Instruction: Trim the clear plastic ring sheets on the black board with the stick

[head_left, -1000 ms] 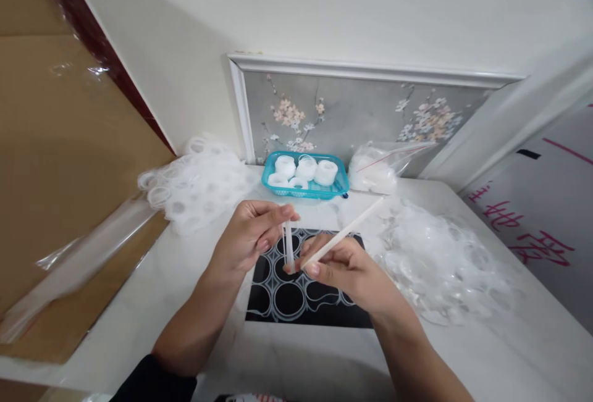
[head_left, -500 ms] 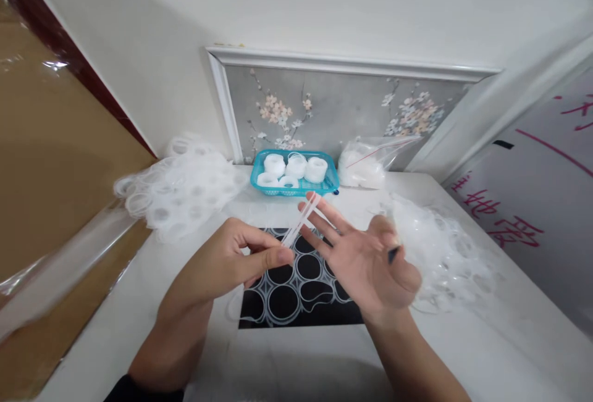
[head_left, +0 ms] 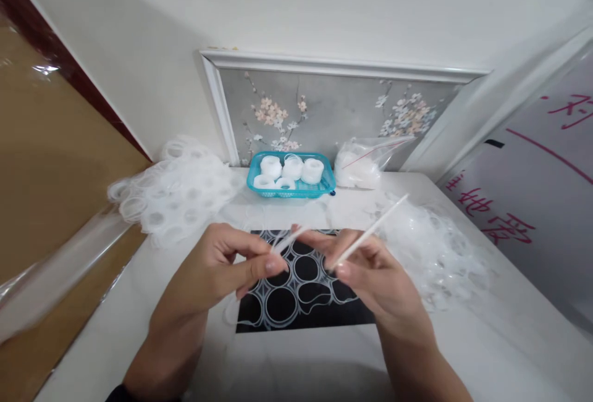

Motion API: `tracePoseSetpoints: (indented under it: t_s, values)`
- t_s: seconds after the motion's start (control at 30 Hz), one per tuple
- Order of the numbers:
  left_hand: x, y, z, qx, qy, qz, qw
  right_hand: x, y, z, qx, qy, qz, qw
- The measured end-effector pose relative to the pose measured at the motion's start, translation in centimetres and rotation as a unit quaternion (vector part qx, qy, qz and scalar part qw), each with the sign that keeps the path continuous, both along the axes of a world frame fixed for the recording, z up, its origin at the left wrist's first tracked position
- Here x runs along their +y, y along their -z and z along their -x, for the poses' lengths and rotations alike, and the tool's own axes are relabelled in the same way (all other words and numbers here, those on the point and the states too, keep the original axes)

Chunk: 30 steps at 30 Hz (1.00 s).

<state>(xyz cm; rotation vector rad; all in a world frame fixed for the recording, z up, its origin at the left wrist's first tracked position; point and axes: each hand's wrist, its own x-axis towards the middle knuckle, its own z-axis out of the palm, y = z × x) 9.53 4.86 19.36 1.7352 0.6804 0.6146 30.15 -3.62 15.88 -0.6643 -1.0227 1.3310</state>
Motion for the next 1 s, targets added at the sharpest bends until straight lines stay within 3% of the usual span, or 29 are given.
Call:
tracePoseSetpoints:
  t_s: [0.1,0.27,0.47,0.57,0.7,0.8,1.0]
  values:
    - [0.3,-0.1,-0.2,0.002,-0.034,0.008,0.999,0.1,0.1,-0.2,-0.062,-0.035,0.023,0.997]
    - [0.5,-0.7,-0.6,0.041,-0.006,0.019,0.999,0.5,0.7,0.5,-0.020,-0.087,0.034,0.995]
    - [0.2,-1.0,-0.7,0.061,0.031,0.044,0.997,0.7,1.4,1.4,-0.025,-0.048,0.040,0.998]
    - [0.2,-0.6,-0.5,0.081,0.061,0.052,0.993,1.1,1.4,1.7,0.046,-0.032,0.031,0.998]
    - [0.6,0.3,0.1,0.090,0.107,-0.014,0.990,1.3,1.2,1.9,0.165,0.030,0.020,0.986]
    - [1.0,0.7,0.5,0.092,0.128,-0.067,0.985,0.9,0.6,1.7,0.190,0.042,0.019,0.981]
    - [0.9,0.0,0.5,0.064,0.133,-0.054,0.988,-0.5,-0.7,1.3,0.201,0.026,0.032,0.979]
